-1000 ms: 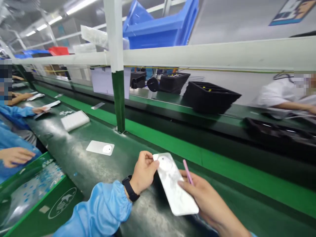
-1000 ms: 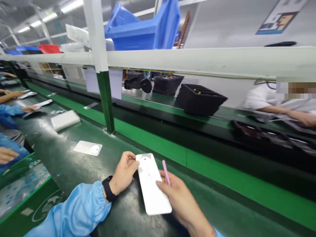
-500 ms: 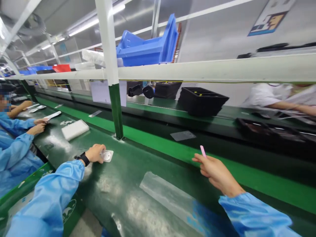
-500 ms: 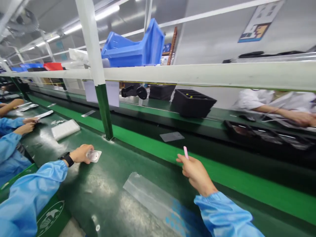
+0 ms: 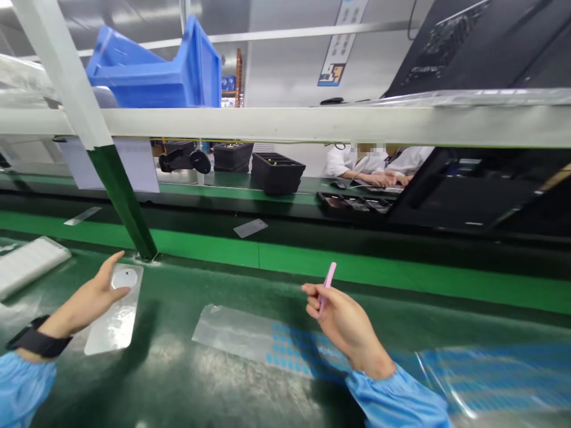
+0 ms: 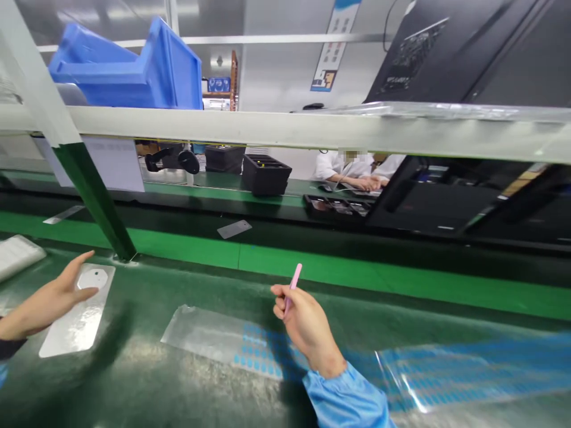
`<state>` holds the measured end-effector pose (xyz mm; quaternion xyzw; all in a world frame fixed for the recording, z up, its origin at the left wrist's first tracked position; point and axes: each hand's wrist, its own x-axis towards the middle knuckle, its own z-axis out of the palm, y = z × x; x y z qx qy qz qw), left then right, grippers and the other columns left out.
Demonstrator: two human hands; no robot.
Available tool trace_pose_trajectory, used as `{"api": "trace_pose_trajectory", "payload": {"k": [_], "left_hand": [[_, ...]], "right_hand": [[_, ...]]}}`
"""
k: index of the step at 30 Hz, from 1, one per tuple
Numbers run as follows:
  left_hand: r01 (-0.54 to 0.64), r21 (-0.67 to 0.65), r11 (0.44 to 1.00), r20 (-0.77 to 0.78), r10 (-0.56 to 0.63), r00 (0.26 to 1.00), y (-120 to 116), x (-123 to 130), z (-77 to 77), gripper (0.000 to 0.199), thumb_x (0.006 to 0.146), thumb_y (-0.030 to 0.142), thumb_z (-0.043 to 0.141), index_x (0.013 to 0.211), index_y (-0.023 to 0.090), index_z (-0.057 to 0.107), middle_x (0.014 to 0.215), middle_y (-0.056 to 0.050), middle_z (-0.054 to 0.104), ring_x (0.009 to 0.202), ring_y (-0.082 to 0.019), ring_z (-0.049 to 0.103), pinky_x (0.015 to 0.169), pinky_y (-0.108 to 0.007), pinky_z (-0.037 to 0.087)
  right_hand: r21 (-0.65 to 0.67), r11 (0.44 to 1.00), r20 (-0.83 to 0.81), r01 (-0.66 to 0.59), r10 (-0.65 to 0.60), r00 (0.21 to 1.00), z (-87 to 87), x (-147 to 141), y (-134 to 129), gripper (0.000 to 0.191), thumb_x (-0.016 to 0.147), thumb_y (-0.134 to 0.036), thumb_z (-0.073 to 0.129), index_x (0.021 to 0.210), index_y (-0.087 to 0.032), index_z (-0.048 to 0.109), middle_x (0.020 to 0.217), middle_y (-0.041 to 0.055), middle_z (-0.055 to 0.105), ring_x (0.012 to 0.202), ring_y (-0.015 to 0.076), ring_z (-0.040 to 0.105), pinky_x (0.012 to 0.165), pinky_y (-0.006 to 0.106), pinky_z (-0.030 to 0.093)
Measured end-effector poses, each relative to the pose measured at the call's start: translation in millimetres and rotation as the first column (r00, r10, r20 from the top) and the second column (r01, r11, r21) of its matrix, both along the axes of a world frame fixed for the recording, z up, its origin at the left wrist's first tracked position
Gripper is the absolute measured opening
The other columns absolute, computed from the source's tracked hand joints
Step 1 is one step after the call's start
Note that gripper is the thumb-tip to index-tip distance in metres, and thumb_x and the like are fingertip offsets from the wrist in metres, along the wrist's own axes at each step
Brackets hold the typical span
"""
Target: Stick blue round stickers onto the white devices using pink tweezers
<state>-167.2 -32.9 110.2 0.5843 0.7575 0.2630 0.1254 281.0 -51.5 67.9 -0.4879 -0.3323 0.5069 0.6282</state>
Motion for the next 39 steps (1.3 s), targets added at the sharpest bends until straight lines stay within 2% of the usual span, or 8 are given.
{"api": "trace_pose_trajectory", "payload": {"k": [3,7,9,12,18,23,27,39], "left_hand": [[0.265,-0.037,0.964,0.298,-0.242,0.923,-13,53,0.3,0.076,0.076,0.046,0.058,0.144,0.024,0.034,0.14,-0.007,0.056,0.116,-0.026,0.06,0.101,-0.035,0.044],[0.445,-0.075,0.892,0.638,-0.3,0.709,-23,142,-27.6,0.072,0.068,0.037,0.061,0.133,0.02,0.036,0.1,-0.004,0.068,0.086,-0.024,0.065,0.079,-0.035,0.051],[0.535,-0.069,0.842,0.678,-0.354,0.644,-25,179,-46.8,0.06,0.065,0.028,0.062,0.121,0.021,0.041,0.09,-0.001,0.065,0.081,-0.021,0.063,0.074,-0.033,0.048],[0.596,-0.129,0.792,0.597,-0.418,0.685,-28,209,-68.3,0.052,0.062,0.018,0.064,0.111,0.022,0.046,0.088,0.0,0.063,0.084,-0.021,0.061,0.076,-0.032,0.044],[0.667,-0.164,0.726,0.417,-0.562,0.714,-29,204,-77.3,0.043,0.062,0.012,0.07,0.102,0.02,0.055,0.12,-0.01,0.06,0.115,-0.029,0.053,0.102,-0.043,0.04],[0.748,-0.204,0.631,0.39,-0.648,0.654,-24,198,-75.3,0.044,0.061,0.012,0.076,0.101,0.021,0.06,0.114,-0.008,0.064,0.116,-0.031,0.051,0.101,-0.043,0.042],[0.758,-0.189,0.624,0.385,-0.664,0.642,-19,192,-74.3,0.045,0.06,0.01,0.076,0.101,0.021,0.062,0.109,-0.007,0.066,0.114,-0.03,0.052,0.098,-0.042,0.042],[0.801,-0.221,0.556,0.275,-0.752,0.599,-16,185,-70.8,0.041,0.068,0.012,0.071,0.107,0.024,0.064,0.121,-0.006,0.068,0.117,-0.03,0.049,0.102,-0.046,0.036]], "right_hand": [[-0.028,1.0,0.102,0.005,-0.002,0.995,-13.1,-7,-5,0.039,0.057,-0.052,0.083,0.066,-0.018,0.069,0.066,0.0055,0.06,0.059,0.0171,0.052,0.052,0.031,0.045],[-0.172,0.974,0.341,-0.149,0.2,0.918,-28.9,-16,-10,0.047,0.065,-0.064,0.073,0.073,-0.018,0.068,0.051,-0.003,0.049,0.045,0.0121,0.042,0.043,0.026,0.035],[-0.241,0.943,0.365,-0.23,0.308,0.878,-34.7,-17,-12,0.045,0.067,-0.063,0.07,0.071,-0.019,0.063,0.052,-0.0029,0.053,0.045,0.012,0.048,0.044,0.025,0.039],[-0.307,0.895,0.355,-0.325,0.424,0.833,-39.5,-17,-15,0.042,0.068,-0.059,0.07,0.072,-0.02,0.057,0.058,-0.0009,0.061,0.049,0.0131,0.057,0.049,0.026,0.047],[-0.39,0.834,0.354,-0.391,0.528,0.772,-39.2,-19,-25,0.041,0.071,-0.057,0.069,0.079,-0.019,0.055,0.063,0.0018,0.068,0.053,0.0159,0.065,0.051,0.027,0.052],[-0.364,0.85,0.328,-0.38,0.499,0.802,-44.7,-31,-26,0.047,0.073,-0.063,0.071,0.081,-0.019,0.056,0.064,0.0019,0.067,0.054,0.0171,0.066,0.053,0.029,0.054],[-0.315,0.897,0.295,-0.311,0.404,0.866,-52.0,-39,-19,0.052,0.069,-0.067,0.073,0.08,-0.02,0.056,0.067,0.0025,0.068,0.058,0.0184,0.068,0.056,0.031,0.055],[-0.402,0.839,0.417,-0.366,0.524,0.743,-39.7,-29,-26,0.036,0.072,-0.054,0.064,0.078,-0.02,0.057,0.06,0.0015,0.067,0.051,0.0156,0.063,0.048,0.027,0.05]]}}
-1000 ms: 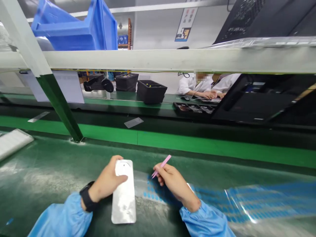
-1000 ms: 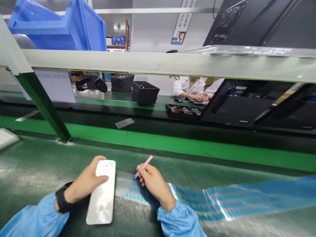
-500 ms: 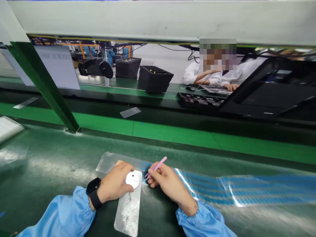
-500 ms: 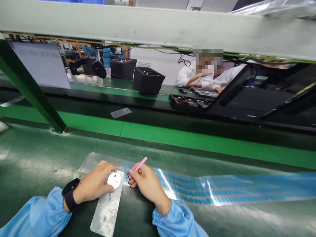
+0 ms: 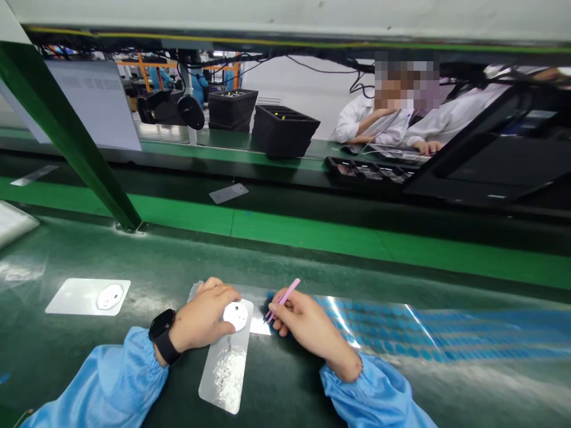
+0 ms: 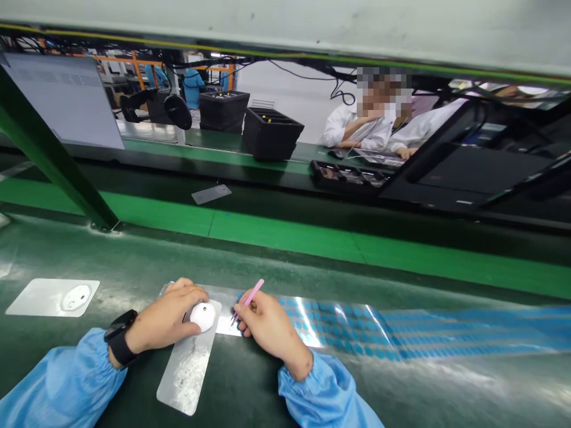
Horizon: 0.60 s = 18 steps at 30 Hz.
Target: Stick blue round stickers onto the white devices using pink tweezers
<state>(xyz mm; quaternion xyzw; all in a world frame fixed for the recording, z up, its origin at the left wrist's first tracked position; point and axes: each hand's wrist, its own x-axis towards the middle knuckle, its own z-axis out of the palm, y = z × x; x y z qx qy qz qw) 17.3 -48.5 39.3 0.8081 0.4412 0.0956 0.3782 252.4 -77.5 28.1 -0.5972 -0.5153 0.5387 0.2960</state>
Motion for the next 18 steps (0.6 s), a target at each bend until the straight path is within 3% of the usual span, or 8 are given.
{"api": "trace_pose_trajectory", "payload": {"k": [18], "left_hand": [[0.086,0.103,0.991,-0.103,-0.075,0.992,-4.1,0.3,-3.7,0.037,0.076,0.016,0.067,0.112,0.022,0.06,0.125,-0.005,0.064,0.118,-0.027,0.049,0.103,-0.046,0.039]], "right_hand": [[-0.064,0.998,0.021,0.021,-0.02,1.0,-1.9,-1.6,4.5,0.041,0.07,-0.06,0.063,0.078,-0.021,0.053,0.057,-0.0019,0.064,0.046,0.015,0.063,0.047,0.027,0.049]]}}
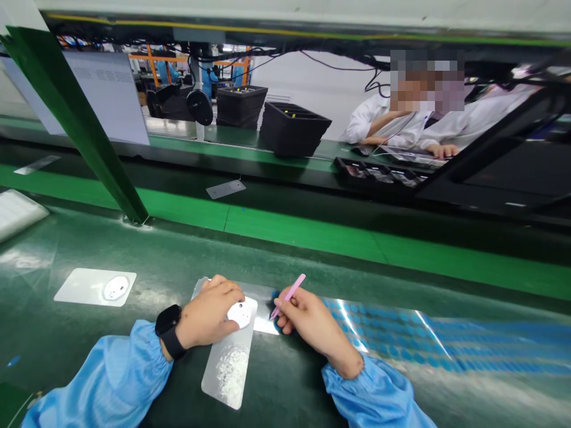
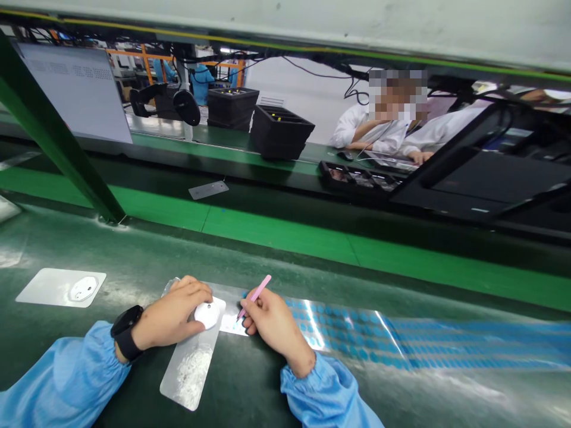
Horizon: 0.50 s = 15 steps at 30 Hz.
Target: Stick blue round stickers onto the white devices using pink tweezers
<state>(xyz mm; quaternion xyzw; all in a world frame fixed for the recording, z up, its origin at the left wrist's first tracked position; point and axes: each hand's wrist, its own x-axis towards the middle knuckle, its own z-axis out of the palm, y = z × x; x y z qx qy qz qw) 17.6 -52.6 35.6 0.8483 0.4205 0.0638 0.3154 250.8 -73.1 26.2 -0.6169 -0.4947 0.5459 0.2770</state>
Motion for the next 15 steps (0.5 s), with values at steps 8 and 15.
{"api": "trace_pose_trajectory", "payload": {"k": [8,15], "left_hand": [[0.016,0.02,1.0,-0.021,-0.016,1.0,-0.3,-0.5,-1.2,0.036,0.078,0.018,0.067,0.114,0.023,0.061,0.125,-0.006,0.063,0.119,-0.028,0.048,0.102,-0.046,0.039],[-0.012,0.01,1.0,-0.069,0.012,0.998,-0.1,1.9,0.5,0.037,0.078,0.019,0.072,0.114,0.023,0.06,0.123,-0.006,0.063,0.119,-0.028,0.049,0.104,-0.045,0.04]], "right_hand": [[-0.013,0.999,0.019,-0.03,0.031,0.999,4.2,-3.2,1.2,0.037,0.068,-0.056,0.062,0.076,-0.021,0.054,0.057,-0.0013,0.063,0.046,0.0135,0.06,0.047,0.026,0.048],[-0.025,0.999,-0.069,0.027,-0.028,0.997,1.9,-0.9,-1.0,0.043,0.066,-0.061,0.066,0.071,-0.02,0.053,0.053,-0.0004,0.062,0.044,0.0121,0.056,0.046,0.024,0.044]]}}
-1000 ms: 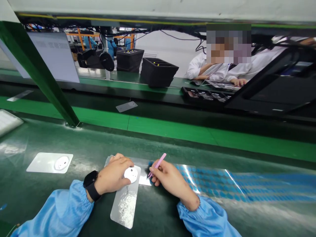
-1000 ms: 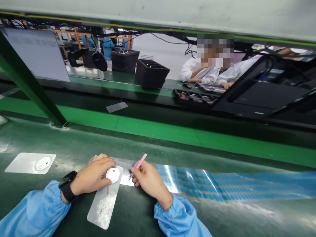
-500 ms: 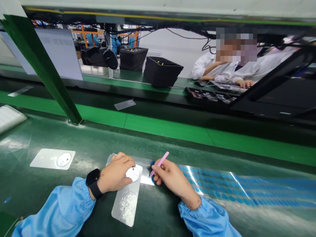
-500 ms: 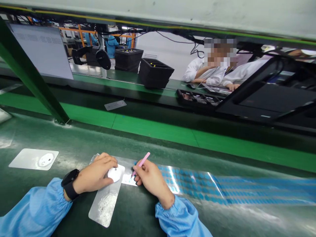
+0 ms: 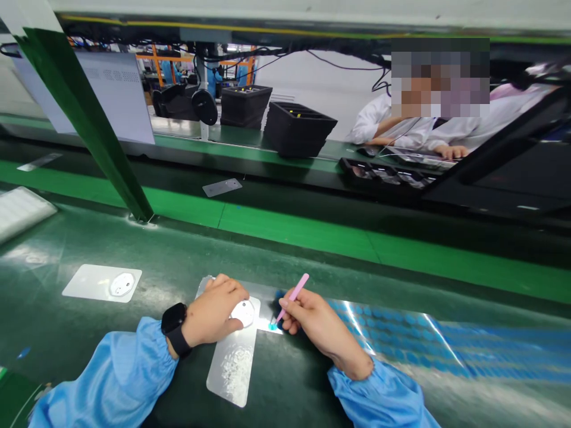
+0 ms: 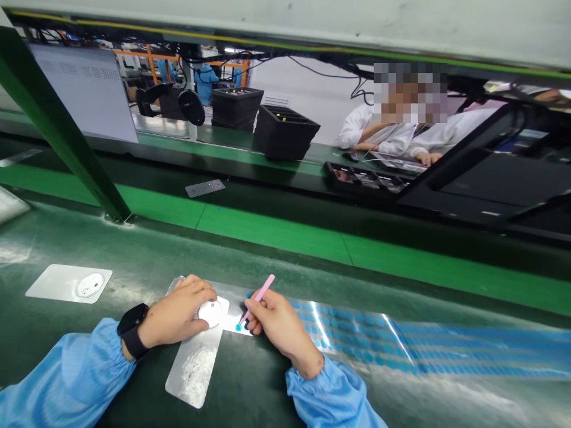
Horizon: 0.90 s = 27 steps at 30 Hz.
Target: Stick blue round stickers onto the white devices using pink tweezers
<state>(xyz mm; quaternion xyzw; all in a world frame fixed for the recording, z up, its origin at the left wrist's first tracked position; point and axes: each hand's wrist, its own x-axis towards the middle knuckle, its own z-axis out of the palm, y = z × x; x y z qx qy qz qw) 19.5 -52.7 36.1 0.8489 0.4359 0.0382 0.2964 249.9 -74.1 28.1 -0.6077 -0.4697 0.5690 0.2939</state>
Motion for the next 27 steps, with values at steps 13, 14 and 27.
{"api": "trace_pose_trajectory", "payload": {"k": [13,14,27], "left_hand": [[-0.038,-0.002,0.999,-0.058,0.038,0.998,-3,4,4.4,0.045,0.079,0.02,0.073,0.12,0.024,0.056,0.123,-0.007,0.062,0.12,-0.029,0.05,0.103,-0.048,0.041],[-0.038,-0.007,0.999,-0.064,0.038,0.997,-3,4,5.1,0.045,0.079,0.02,0.073,0.12,0.023,0.056,0.124,-0.007,0.062,0.121,-0.029,0.049,0.104,-0.048,0.041],[-0.037,-0.012,0.999,-0.054,0.036,0.998,-3,3,2.9,0.042,0.08,0.018,0.071,0.118,0.023,0.055,0.124,-0.006,0.06,0.121,-0.028,0.048,0.103,-0.046,0.039]], "right_hand": [[0.03,0.999,0.156,-0.023,0.018,0.988,7.7,-50,17,0.021,0.092,-0.022,0.053,0.072,-0.019,0.055,0.052,-0.004,0.06,0.044,0.0114,0.058,0.044,0.021,0.044],[0.03,0.999,0.163,-0.024,0.019,0.986,8.0,-51,17,0.021,0.093,-0.02,0.053,0.072,-0.019,0.055,0.052,-0.0043,0.06,0.044,0.0113,0.058,0.045,0.02,0.044],[0.014,1.0,0.184,-0.017,0.014,0.983,14.5,-52,15,0.025,0.093,-0.017,0.054,0.069,-0.021,0.054,0.051,-0.0043,0.061,0.044,0.013,0.061,0.044,0.02,0.045]]}}
